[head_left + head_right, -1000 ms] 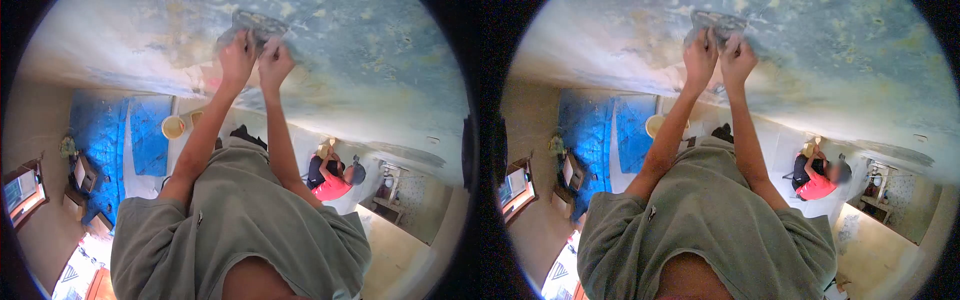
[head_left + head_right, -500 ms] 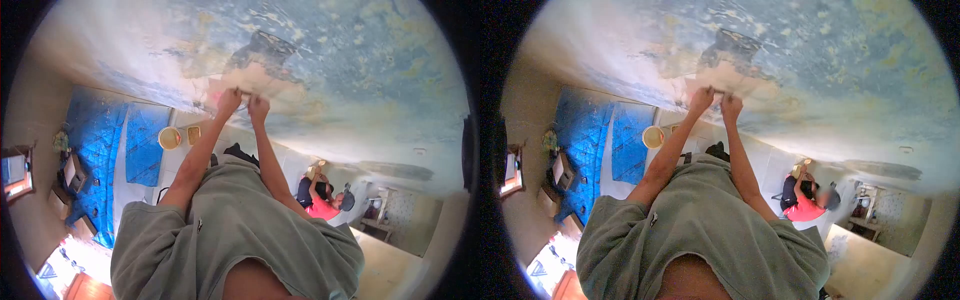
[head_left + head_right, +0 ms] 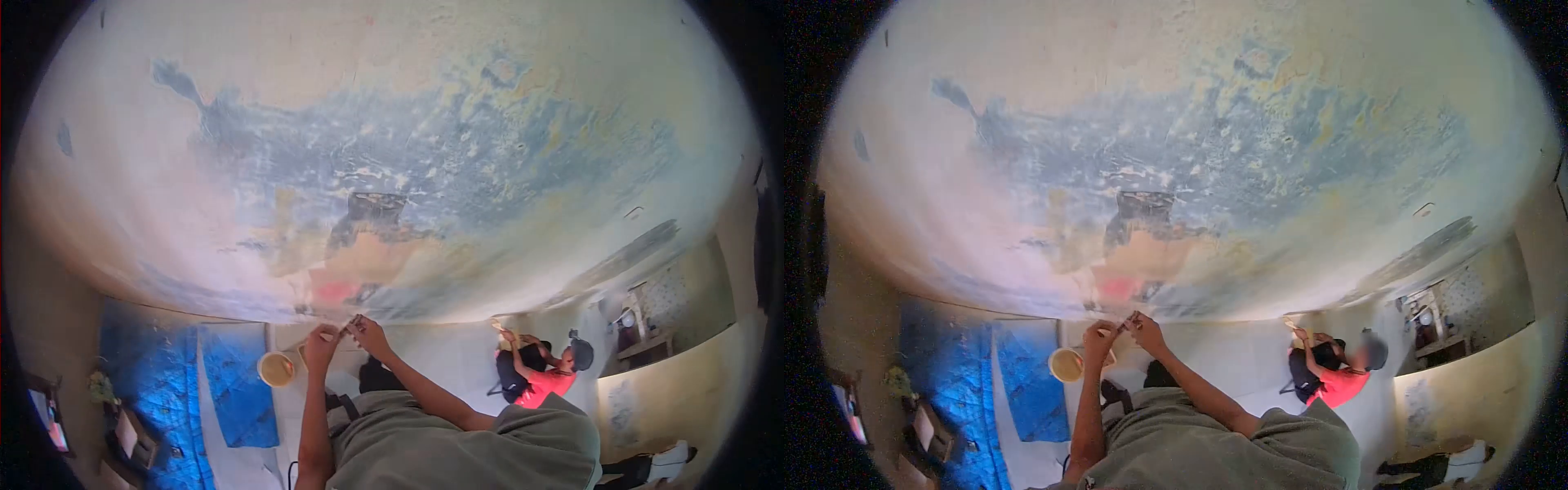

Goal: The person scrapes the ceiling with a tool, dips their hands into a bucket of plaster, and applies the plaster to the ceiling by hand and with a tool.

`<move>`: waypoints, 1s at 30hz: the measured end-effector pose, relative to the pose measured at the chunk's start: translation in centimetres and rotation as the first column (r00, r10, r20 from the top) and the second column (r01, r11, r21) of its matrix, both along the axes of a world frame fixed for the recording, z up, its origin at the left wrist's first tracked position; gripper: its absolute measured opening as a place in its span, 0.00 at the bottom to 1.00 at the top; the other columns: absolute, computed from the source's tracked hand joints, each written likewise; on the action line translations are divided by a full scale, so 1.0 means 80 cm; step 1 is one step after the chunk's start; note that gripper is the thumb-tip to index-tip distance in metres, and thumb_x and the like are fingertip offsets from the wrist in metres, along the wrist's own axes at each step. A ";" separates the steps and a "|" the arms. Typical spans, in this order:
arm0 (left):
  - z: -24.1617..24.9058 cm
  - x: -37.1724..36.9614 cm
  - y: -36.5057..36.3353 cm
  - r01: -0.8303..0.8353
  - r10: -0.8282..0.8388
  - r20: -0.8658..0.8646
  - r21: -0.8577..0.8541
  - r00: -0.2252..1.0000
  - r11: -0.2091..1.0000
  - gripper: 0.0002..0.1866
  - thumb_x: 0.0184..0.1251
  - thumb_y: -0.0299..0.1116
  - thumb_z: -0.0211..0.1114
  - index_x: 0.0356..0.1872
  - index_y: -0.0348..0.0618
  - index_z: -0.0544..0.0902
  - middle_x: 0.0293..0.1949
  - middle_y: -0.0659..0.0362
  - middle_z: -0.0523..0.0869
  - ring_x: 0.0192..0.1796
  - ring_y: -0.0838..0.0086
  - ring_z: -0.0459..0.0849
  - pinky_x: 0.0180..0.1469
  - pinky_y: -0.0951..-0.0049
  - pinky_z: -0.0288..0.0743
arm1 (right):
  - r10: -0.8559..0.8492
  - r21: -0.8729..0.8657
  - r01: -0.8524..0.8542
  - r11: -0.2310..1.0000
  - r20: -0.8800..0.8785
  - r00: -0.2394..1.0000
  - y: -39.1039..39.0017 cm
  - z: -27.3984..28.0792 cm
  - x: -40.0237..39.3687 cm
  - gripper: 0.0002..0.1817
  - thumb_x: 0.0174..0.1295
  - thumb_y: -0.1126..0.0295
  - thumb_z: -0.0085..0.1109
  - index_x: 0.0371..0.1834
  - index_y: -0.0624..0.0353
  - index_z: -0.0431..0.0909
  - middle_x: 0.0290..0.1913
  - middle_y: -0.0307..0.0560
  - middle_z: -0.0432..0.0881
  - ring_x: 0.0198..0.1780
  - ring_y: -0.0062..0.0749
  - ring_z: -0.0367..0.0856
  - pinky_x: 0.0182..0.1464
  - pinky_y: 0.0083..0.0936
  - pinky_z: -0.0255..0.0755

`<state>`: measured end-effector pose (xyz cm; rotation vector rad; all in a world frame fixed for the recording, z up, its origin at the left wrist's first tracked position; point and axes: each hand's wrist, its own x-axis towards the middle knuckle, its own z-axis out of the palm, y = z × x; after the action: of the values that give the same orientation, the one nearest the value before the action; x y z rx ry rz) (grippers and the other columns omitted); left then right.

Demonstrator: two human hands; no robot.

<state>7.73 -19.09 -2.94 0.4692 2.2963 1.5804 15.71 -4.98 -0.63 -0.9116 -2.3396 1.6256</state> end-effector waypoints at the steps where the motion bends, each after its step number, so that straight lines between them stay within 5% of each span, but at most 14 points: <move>1: 0.003 0.001 -0.008 0.040 -0.039 0.025 -0.054 0.999 0.998 0.17 0.52 0.45 0.70 0.39 0.47 0.86 0.32 0.54 0.87 0.33 0.62 0.85 0.37 0.64 0.77 | 0.005 -0.014 -0.006 1.000 -0.020 1.000 -0.004 0.005 -0.002 0.14 0.62 0.60 0.61 0.33 0.62 0.79 0.24 0.42 0.82 0.24 0.22 0.80 0.25 0.21 0.75; 5: 0.036 0.018 -0.021 0.021 -0.020 0.009 -0.067 1.000 0.998 0.08 0.53 0.32 0.70 0.31 0.40 0.87 0.25 0.56 0.87 0.23 0.73 0.82 0.29 0.72 0.75 | 0.054 -0.032 -0.058 0.998 -0.100 0.993 -0.019 0.013 -0.017 0.12 0.58 0.63 0.67 0.32 0.61 0.78 0.27 0.42 0.83 0.28 0.21 0.82 0.28 0.20 0.77; 10: 0.045 0.036 -0.003 0.004 -0.006 -0.124 -0.020 0.992 1.000 0.07 0.54 0.31 0.69 0.32 0.39 0.86 0.24 0.55 0.86 0.23 0.76 0.81 0.28 0.74 0.74 | 0.115 0.093 -0.098 0.991 -0.213 0.970 -0.011 0.007 -0.013 0.12 0.52 0.68 0.71 0.32 0.62 0.78 0.28 0.43 0.84 0.30 0.22 0.82 0.31 0.20 0.77; 16: 0.040 0.057 0.054 0.002 0.003 -0.111 0.048 0.994 0.999 0.08 0.59 0.32 0.67 0.32 0.37 0.85 0.21 0.56 0.83 0.24 0.79 0.79 0.28 0.76 0.71 | -0.076 -0.353 -0.074 0.933 -0.393 0.916 0.053 0.028 0.023 0.11 0.53 0.80 0.66 0.35 0.67 0.73 0.29 0.49 0.83 0.32 0.26 0.83 0.34 0.22 0.80; 18: 0.058 0.072 0.088 -0.024 -0.037 0.249 0.239 0.968 0.971 0.09 0.64 0.32 0.64 0.32 0.34 0.85 0.23 0.61 0.84 0.25 0.81 0.78 0.29 0.78 0.71 | -0.115 -0.395 -0.047 0.918 -0.376 0.919 0.075 0.046 0.042 0.10 0.54 0.81 0.65 0.35 0.66 0.72 0.29 0.49 0.83 0.32 0.26 0.84 0.33 0.23 0.81; 20: 0.060 0.089 0.111 0.012 -0.070 0.313 0.182 0.947 0.983 0.10 0.67 0.31 0.61 0.32 0.32 0.84 0.25 0.64 0.83 0.28 0.84 0.78 0.31 0.81 0.71 | -0.244 -0.463 0.047 0.885 -0.375 0.894 0.095 0.064 0.069 0.11 0.55 0.81 0.64 0.35 0.63 0.71 0.29 0.51 0.83 0.32 0.27 0.84 0.32 0.23 0.81; 21: 0.060 0.100 0.124 0.063 -0.115 0.258 0.203 0.959 0.977 0.10 0.67 0.31 0.61 0.33 0.32 0.84 0.25 0.64 0.83 0.29 0.84 0.77 0.32 0.82 0.71 | -0.121 -0.235 0.037 0.971 -0.355 0.927 0.105 0.071 0.083 0.10 0.56 0.80 0.63 0.35 0.59 0.70 0.33 0.50 0.82 0.34 0.33 0.83 0.34 0.29 0.80; 22: 0.060 0.107 0.136 0.114 -0.160 0.201 0.220 0.967 0.969 0.10 0.67 0.30 0.61 0.33 0.32 0.84 0.25 0.64 0.82 0.30 0.85 0.77 0.33 0.83 0.70 | -0.126 -0.251 0.037 0.967 -0.351 0.928 0.114 0.077 0.095 0.10 0.56 0.80 0.63 0.35 0.59 0.70 0.33 0.50 0.82 0.34 0.33 0.83 0.34 0.29 0.80; 23: 0.057 0.112 0.147 0.112 -0.155 0.207 0.205 0.966 0.972 0.10 0.67 0.30 0.61 0.33 0.32 0.84 0.25 0.64 0.82 0.30 0.85 0.77 0.33 0.83 0.70 | 0.035 0.217 0.034 0.976 -0.306 0.951 0.120 0.081 0.108 0.09 0.55 0.78 0.62 0.36 0.58 0.72 0.36 0.48 0.80 0.37 0.37 0.81 0.35 0.32 0.78; 24: 0.051 0.117 0.157 0.151 -0.194 0.193 0.216 0.962 0.965 0.10 0.67 0.31 0.61 0.33 0.31 0.83 0.26 0.63 0.83 0.30 0.84 0.78 0.34 0.82 0.71 | 0.161 0.638 -0.003 0.770 -0.189 0.969 0.125 0.083 0.120 0.09 0.55 0.76 0.62 0.37 0.56 0.73 0.39 0.47 0.78 0.41 0.40 0.79 0.35 0.35 0.77; 25: 0.048 0.122 0.166 0.190 -0.232 0.180 0.227 0.956 0.955 0.11 0.67 0.31 0.60 0.34 0.31 0.83 0.27 0.63 0.83 0.31 0.84 0.78 0.34 0.82 0.71 | 0.192 0.650 -0.075 0.756 -0.112 0.975 0.129 0.086 0.130 0.11 0.54 0.72 0.61 0.42 0.52 0.77 0.44 0.45 0.74 0.47 0.45 0.71 0.44 0.43 0.71; 26: 0.047 0.122 0.173 0.186 -0.229 0.189 0.220 0.955 0.958 0.11 0.67 0.31 0.60 0.34 0.31 0.83 0.27 0.63 0.83 0.31 0.84 0.78 0.34 0.82 0.71 | 0.194 0.642 -0.082 0.762 -0.106 0.975 0.139 0.092 0.140 0.11 0.54 0.72 0.61 0.42 0.52 0.77 0.44 0.45 0.74 0.47 0.45 0.71 0.44 0.43 0.71; 28: 0.046 0.123 0.172 0.262 -0.271 0.200 0.071 0.941 0.962 0.10 0.67 0.30 0.59 0.35 0.32 0.84 0.27 0.62 0.83 0.31 0.82 0.78 0.35 0.79 0.73 | 0.389 0.826 -0.164 0.540 -0.072 0.919 0.156 0.103 0.162 0.15 0.54 0.70 0.60 0.46 0.52 0.76 0.48 0.47 0.73 0.53 0.45 0.71 0.57 0.44 0.66; 30: 0.050 0.129 0.176 0.225 -0.244 0.207 0.114 0.947 0.968 0.14 0.68 0.36 0.60 0.34 0.33 0.84 0.26 0.63 0.81 0.27 0.82 0.74 0.30 0.79 0.67 | 0.502 0.827 -0.204 0.524 -0.107 0.858 0.173 0.102 0.174 0.13 0.54 0.68 0.59 0.44 0.55 0.77 0.47 0.48 0.74 0.54 0.46 0.71 0.62 0.45 0.59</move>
<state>18.07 -5.05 1.09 0.5386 1.9353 1.5370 29.59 8.86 7.51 0.0688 -2.6505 0.5153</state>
